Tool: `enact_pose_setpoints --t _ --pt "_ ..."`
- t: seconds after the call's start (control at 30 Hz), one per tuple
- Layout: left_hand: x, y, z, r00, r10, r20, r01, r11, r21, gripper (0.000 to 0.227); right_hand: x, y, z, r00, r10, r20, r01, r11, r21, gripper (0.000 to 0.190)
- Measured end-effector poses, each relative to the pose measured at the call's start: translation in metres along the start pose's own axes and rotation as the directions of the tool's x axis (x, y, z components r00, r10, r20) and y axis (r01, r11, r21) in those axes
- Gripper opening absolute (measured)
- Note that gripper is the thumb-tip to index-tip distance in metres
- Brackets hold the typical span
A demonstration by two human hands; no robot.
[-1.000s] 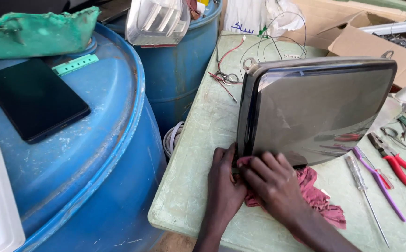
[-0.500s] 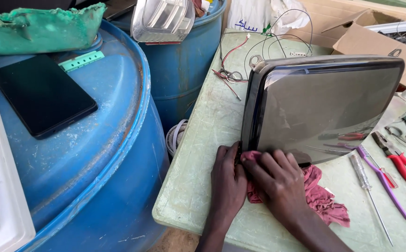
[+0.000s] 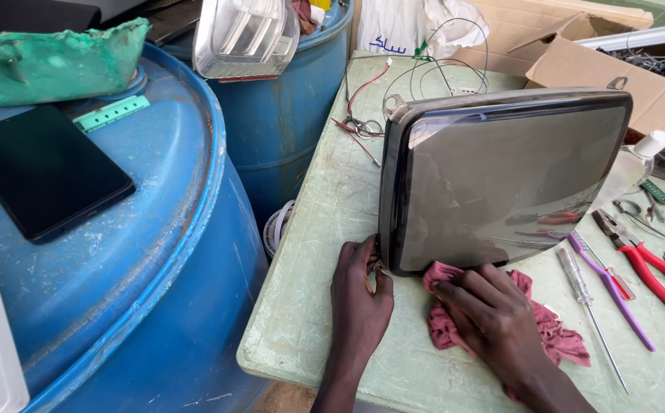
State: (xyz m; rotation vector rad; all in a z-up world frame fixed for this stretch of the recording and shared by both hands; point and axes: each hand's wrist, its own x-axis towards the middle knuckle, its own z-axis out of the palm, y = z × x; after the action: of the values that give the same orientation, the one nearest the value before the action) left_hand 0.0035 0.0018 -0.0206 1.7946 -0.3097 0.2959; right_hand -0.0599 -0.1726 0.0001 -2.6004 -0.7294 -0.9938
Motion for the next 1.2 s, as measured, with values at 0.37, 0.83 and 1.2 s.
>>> enact_pose_setpoints --t 0.37,0.83,1.2 --pt "0.003 0.0 -0.001 1.0 0.016 0.025 -0.017 1.0 0.018 0.051 -0.005 0.027 0.03 0.981 -0.146 0.129 0.17 0.965 -0.198 0.017" --pt "0.003 -0.004 0.003 1.0 0.007 0.007 -0.007 1.0 -0.023 0.049 0.009 0.007 0.027 0.983 -0.169 0.069 0.177 0.975 -0.134 0.005" --pt "0.003 0.0 0.002 0.998 -0.065 0.027 0.066 0.998 -0.018 0.052 -0.002 0.01 0.026 0.999 0.024 0.046 -0.015 0.984 -0.175 0.013"
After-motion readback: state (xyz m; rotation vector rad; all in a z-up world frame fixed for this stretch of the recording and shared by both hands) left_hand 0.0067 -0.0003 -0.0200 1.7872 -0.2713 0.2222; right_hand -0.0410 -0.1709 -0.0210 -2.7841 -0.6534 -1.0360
